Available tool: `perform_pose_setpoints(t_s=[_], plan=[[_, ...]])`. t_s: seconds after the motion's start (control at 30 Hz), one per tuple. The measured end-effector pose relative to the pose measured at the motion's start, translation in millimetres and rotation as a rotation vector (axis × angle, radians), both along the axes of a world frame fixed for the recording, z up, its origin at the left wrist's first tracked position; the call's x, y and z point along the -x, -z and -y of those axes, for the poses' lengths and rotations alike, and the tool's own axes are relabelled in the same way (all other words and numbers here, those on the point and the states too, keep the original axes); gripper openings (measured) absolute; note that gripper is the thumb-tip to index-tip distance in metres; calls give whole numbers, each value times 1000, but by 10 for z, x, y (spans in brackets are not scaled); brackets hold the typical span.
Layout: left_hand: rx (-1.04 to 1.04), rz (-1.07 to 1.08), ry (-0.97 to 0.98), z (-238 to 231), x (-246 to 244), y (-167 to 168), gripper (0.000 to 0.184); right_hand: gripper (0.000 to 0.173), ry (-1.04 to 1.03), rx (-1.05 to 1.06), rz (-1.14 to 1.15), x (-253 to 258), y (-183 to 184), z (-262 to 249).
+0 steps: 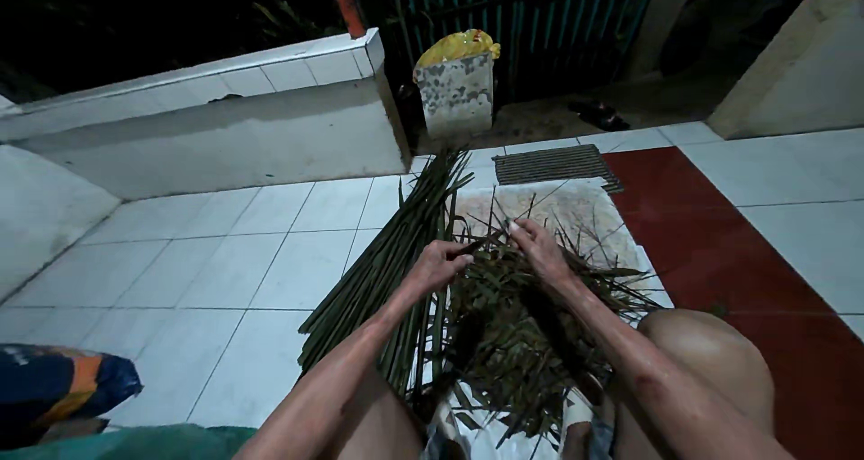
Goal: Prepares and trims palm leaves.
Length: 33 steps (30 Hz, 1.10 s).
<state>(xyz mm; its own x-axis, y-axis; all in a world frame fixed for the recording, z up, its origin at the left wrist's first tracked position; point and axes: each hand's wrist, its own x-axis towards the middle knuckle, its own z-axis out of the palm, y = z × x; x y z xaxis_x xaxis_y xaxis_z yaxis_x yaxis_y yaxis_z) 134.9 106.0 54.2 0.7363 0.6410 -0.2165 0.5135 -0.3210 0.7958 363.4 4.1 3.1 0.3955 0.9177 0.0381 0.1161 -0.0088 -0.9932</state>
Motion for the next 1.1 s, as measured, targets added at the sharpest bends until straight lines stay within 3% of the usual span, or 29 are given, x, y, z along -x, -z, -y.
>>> perform_pose_setpoints(t_s=[0.17,0.3,0.47,0.67,1.1], plan=[[141,-20,77,-95,206,32,34,35,97,55,-26,-131,-36,-29],[198,-15,-4,-123,217,87,27,38,111,108,168,-69,35,-7],[37,-5,-145,-170,115,76,25,39,-26,26,308,197,41,73],[-106,-57,-145,-163,8,88,26,40,-270,-8,328,382,36,112],[-465,-143,-151,-2,-147,133,33,42,-176,110,393,417,-68,76]])
